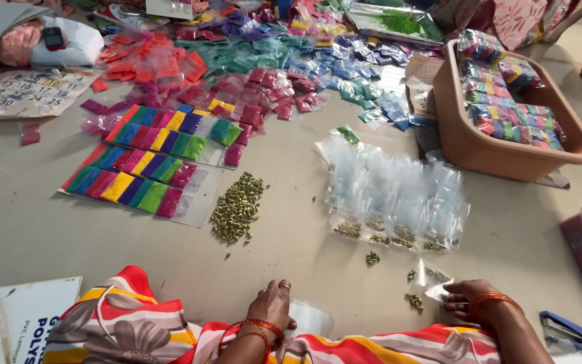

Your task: The person manually packages cardamom pods into small plastic bags.

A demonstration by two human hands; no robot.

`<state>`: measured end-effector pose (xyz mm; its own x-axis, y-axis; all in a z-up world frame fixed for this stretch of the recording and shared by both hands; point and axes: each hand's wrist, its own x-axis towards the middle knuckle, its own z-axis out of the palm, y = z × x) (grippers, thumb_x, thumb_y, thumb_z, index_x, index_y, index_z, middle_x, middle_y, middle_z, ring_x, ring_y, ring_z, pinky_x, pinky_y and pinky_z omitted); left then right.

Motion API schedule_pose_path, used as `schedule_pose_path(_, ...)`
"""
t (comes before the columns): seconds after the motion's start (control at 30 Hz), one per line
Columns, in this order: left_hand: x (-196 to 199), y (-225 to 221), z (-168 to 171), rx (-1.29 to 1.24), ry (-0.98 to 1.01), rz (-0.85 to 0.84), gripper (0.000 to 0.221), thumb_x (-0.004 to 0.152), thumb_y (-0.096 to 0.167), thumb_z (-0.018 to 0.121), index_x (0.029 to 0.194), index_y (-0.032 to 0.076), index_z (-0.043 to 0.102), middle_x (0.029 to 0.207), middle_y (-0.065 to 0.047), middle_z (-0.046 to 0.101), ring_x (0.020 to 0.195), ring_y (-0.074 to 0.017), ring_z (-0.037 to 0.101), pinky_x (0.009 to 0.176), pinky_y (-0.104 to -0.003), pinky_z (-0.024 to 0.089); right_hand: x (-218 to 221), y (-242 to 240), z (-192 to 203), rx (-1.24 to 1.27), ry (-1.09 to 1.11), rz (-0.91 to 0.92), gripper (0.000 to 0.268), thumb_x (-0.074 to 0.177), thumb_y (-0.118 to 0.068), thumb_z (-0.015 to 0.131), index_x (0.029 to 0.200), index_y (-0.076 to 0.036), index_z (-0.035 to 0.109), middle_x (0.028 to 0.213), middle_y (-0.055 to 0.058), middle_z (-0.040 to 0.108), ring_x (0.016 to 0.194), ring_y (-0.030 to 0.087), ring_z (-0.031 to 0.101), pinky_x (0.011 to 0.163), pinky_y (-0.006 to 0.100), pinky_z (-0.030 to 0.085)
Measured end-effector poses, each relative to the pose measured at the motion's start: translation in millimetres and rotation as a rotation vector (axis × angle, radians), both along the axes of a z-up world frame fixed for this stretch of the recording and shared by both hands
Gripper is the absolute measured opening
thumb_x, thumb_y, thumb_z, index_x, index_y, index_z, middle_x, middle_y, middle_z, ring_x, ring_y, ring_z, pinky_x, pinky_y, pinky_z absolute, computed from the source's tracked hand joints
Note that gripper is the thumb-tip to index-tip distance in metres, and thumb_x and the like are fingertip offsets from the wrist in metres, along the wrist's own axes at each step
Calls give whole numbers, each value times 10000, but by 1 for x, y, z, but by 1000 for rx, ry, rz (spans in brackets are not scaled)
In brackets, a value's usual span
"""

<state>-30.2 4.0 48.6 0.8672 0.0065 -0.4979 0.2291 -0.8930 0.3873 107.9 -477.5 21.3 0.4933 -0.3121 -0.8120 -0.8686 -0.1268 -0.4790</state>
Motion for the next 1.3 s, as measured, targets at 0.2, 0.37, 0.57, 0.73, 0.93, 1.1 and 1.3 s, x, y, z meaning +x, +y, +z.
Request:
schedule_pose_path(0.2,-6,1,16,-36,-65,-2,424,906,124,728,1279,79,531,1278,-116,595,1173,-299,623,961,-406,568,9,-9,18,329,-436,-275,373,1022,-196,583,1324,16,527,1264,243,645,1108,349,672,943,394,564)
schedule_pose_path(0.37,-7,1,1,-135,-138,44,204,1058,143,452,1144,52,612,1079,-141,713,1087,-320,658,943,-447,538,9,17,49,514,-634,-411,483,1053,-156,474,1482,50,390,1432,323,549,1277,403,612,1056,426,490)
schedule_pose_path(0.57,-5,2,9,-73,-232,-43,191,998,70,471,1078,27,639,1103,-208,675,1053,-392,662,879,-489,563,34,17,17,297,-712,4,447,1020,-84,509,1419,107,444,1389,241,618,1238,353,632,1040,460,523)
schedule_pose_path(0.73,-4,1,22,-61,-221,-43,106,924,36,602,1015,23,655,1070,-193,691,1043,-374,679,838,-463,590,51,-6,-13,-585,-484,301,794,836,-478,816,1439,-25,566,1290,254,670,1149,398,682,936,466,546)
schedule_pose_path(0.93,-1,1,8,-85,-236,-47,65,912,51,640,964,29,672,1047,-189,702,1017,-372,694,829,-471,588,58,-34,-25,-602,-183,387,779,852,-632,783,1308,-1,746,1279,259,717,1221,413,627,1033,498,473)
schedule_pose_path(1.1,-2,1,16,-77,-241,-46,65,928,68,628,961,30,669,1030,-192,695,1004,-368,693,817,-466,595,58,-37,-26,-458,-364,269,578,842,-416,821,1266,-28,755,1250,220,744,1203,386,658,1012,500,497)
schedule_pose_path(1.3,-1,3,17,-177,-256,52,117,925,67,595,916,76,711,981,-157,718,970,-332,700,822,-453,581,23,73,73,-928,-658,537,205,945,-361,767,1103,-237,808,1088,12,805,1051,242,711,934,431,538)
